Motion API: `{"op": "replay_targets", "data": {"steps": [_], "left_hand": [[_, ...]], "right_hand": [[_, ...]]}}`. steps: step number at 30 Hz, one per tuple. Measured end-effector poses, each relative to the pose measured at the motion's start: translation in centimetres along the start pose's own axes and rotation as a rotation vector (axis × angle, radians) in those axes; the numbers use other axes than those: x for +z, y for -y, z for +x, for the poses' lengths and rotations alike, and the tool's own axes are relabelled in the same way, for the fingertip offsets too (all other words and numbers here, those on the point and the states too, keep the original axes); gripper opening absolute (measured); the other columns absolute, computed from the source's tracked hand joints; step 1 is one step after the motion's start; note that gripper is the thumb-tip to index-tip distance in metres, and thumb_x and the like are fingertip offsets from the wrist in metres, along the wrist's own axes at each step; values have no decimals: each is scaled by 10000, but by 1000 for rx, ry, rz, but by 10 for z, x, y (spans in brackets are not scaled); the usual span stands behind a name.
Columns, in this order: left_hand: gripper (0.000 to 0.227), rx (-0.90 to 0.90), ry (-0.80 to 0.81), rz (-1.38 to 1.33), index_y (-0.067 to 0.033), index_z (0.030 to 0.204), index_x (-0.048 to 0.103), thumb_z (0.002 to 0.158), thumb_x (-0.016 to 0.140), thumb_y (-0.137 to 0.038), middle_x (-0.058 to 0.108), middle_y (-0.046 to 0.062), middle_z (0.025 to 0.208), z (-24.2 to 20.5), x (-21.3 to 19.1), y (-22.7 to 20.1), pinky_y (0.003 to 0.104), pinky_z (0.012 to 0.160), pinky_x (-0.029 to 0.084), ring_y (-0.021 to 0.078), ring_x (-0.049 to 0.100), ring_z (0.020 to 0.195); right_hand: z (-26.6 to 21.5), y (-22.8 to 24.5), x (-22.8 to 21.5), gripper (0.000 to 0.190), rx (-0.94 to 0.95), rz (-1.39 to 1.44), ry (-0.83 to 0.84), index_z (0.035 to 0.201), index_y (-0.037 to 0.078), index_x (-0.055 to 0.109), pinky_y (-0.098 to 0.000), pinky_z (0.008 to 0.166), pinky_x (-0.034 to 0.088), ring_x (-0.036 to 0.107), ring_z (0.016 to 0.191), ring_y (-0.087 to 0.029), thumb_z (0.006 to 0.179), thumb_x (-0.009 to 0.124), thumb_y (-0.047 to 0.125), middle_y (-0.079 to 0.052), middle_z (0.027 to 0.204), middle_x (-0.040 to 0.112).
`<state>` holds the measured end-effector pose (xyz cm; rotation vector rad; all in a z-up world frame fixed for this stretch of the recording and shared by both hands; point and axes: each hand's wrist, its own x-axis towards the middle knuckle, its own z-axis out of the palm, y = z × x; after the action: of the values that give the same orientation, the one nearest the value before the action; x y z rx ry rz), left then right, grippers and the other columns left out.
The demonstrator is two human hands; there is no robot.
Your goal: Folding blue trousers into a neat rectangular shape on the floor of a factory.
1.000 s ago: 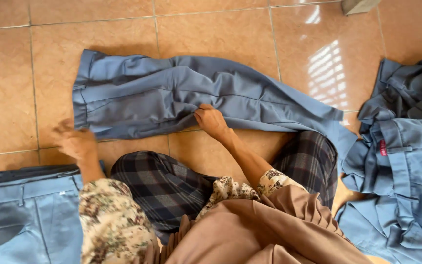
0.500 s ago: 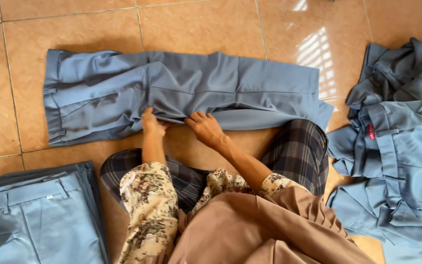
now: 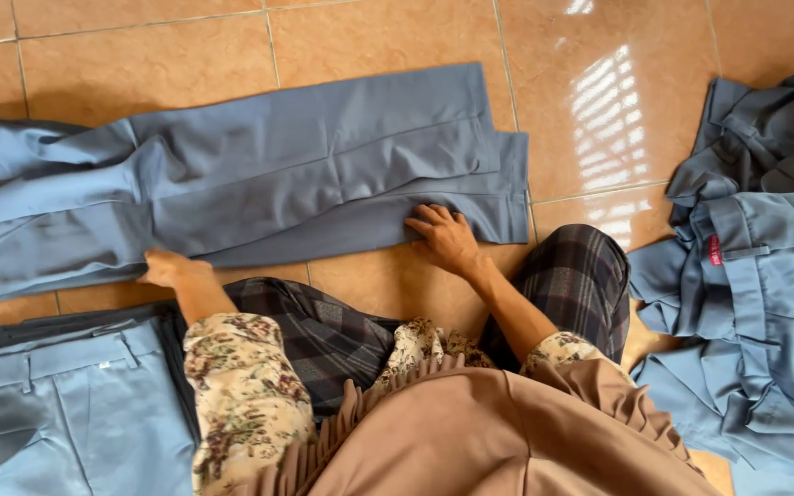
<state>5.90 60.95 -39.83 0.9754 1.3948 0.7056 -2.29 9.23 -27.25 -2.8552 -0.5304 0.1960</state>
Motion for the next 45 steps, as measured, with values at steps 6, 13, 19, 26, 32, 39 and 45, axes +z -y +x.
{"op": "replay_targets", "data": {"steps": [6, 13, 19, 26, 32, 39, 45], "left_hand": [[407, 183, 1023, -470, -241, 1165, 557, 852, 679, -12, 574, 13, 1295, -151, 4, 12, 311, 948, 527, 172, 560, 1260], [493, 1124, 921, 1390, -362, 1297, 528, 864, 711, -214, 349, 8, 1458, -246, 0, 42, 504, 810, 612, 364, 742, 838], [368, 1178, 918, 1441, -246, 1258, 511, 927, 640, -150, 340, 72, 1491, -225, -1, 55, 535, 775, 625, 412, 743, 811], [139, 1335, 628, 975, -309, 1002, 564, 904, 655, -272, 558, -75, 1235, -223, 8, 26, 514, 625, 615, 389, 722, 651], [183, 1503, 680, 655, -271, 949, 665, 851, 741, -136, 609, -108, 1090, -280, -38, -54, 387, 586, 610, 246, 731, 662], [107, 1343, 1157, 1193, -275, 947, 648, 869, 676, -209, 633, -35, 928, -266, -71, -11, 459, 727, 607, 296, 734, 817], [30, 1184, 1259, 1527, -241, 865, 680, 835, 682, -234, 652, 21, 915, -232, -51, 44, 491, 752, 592, 368, 745, 833]], "right_hand": [[21, -69, -16, 154, 357, 377, -505, 1099, 246, 761, -383, 845, 538, 690, 949, -252, 959, 729, 301, -20, 989, 722], [62, -154, 1, 558, 702, 483, -438, 1369, 105, 580, -537, 954, 531, 647, 1121, -467, 909, 769, 358, -236, 1193, 622], [91, -183, 37, 714, 897, 402, -159, 1392, 122, 488, -625, 959, 482, 541, 1226, -429, 859, 818, 464, -190, 1284, 558], [93, -175, -7, 373, 726, 830, -434, 1104, 48, 656, -423, 631, 556, 663, 810, -326, 859, 799, 291, -168, 956, 639], [29, -116, -138, 179, 502, 1157, -708, 1042, -10, 627, -296, 427, 543, 631, 521, -217, 956, 752, 86, -144, 766, 560], [-65, -165, -14, 330, 840, 1102, -522, 1188, -23, 600, -328, 374, 545, 622, 460, -233, 902, 723, 83, -162, 726, 585], [-56, -213, 50, 509, 931, 483, -162, 1284, 109, 675, -573, 716, 594, 729, 813, -412, 780, 602, 97, -164, 812, 686]]}}
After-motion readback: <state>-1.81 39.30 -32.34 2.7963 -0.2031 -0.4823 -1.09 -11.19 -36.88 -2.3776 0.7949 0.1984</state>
